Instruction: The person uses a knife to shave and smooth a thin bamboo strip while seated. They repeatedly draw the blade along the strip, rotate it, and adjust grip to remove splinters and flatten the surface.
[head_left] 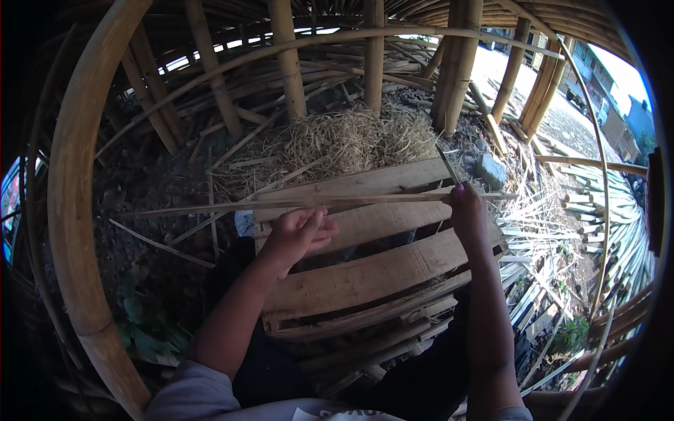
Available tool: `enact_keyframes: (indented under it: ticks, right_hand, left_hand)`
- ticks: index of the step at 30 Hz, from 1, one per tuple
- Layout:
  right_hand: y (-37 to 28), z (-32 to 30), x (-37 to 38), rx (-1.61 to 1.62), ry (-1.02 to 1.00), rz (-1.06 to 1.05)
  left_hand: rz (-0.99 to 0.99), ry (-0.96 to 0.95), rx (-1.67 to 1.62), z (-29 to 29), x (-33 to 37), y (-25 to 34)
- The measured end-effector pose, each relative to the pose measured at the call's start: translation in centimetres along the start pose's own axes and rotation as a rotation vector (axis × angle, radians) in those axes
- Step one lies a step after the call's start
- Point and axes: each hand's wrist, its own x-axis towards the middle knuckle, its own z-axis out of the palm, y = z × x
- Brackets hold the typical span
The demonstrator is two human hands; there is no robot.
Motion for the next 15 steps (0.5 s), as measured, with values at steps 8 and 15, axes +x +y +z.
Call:
enact_keyframes:
  ticks: [8, 15]
  right_hand:
    - [9.1, -1.5, 1.8, 0.06, -0.128, 0.093]
    - [11.2, -1.6, 2.3, 0.178, -0.179, 0.178]
  left_hand:
    - [0.843, 0.082, 1.231, -1.6, -0.4, 2.0]
    - [0.427, -0.141, 1.378, 0.4, 0.8, 0.0]
